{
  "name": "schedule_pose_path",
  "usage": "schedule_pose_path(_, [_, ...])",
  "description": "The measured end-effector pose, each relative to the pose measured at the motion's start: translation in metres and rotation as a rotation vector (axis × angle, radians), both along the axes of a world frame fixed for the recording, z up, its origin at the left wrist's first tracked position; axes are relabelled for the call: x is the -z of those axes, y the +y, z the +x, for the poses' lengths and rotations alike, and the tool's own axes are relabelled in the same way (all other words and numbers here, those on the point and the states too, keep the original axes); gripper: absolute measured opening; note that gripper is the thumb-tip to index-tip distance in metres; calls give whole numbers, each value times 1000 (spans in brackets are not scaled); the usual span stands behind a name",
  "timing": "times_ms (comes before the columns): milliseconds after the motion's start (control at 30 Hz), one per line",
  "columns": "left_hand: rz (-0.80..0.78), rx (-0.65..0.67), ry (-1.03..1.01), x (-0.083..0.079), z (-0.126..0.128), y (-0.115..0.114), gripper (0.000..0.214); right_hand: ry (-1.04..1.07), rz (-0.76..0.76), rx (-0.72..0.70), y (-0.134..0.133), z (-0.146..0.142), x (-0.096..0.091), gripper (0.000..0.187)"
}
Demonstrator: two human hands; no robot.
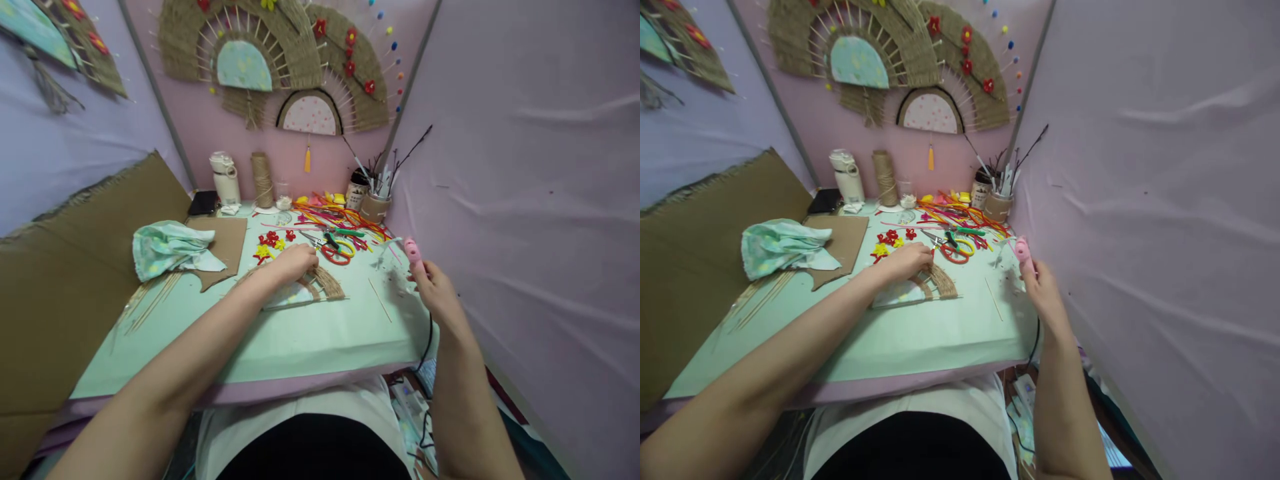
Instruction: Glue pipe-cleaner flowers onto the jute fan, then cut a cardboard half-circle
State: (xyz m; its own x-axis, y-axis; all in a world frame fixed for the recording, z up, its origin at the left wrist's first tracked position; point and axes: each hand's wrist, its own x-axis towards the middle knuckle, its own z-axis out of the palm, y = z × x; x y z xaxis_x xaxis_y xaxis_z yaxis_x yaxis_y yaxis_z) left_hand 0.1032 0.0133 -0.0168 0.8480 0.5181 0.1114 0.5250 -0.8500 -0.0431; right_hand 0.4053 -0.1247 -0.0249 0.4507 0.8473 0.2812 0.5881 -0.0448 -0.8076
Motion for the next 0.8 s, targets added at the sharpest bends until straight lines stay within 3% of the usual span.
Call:
schedule_pose_path(133, [-6, 56, -1, 3, -3, 3, 13, 552, -5, -3, -2, -10, -8, 49])
schedule_pose_path(233, [-2, 80, -36, 3, -4, 3, 11, 766, -4, -19, 0, -15, -12, 49])
schedule_pose_path(400, [10, 106, -166, 3, -1, 2, 15, 786, 4, -45, 3, -17, -14, 51])
schedule_pose_path(600, [-92, 109, -154, -3, 6, 2, 15, 739, 14, -89, -1, -19, -15, 53])
schedule_pose_path(700, [-110, 41, -309, -22, 26, 1, 17, 762, 34, -112, -3, -22, -16, 54])
schedule_pose_path(800, [-208, -85, -533, -38, 67, -3, 18, 772, 63, -153, -6, -26, -18, 53])
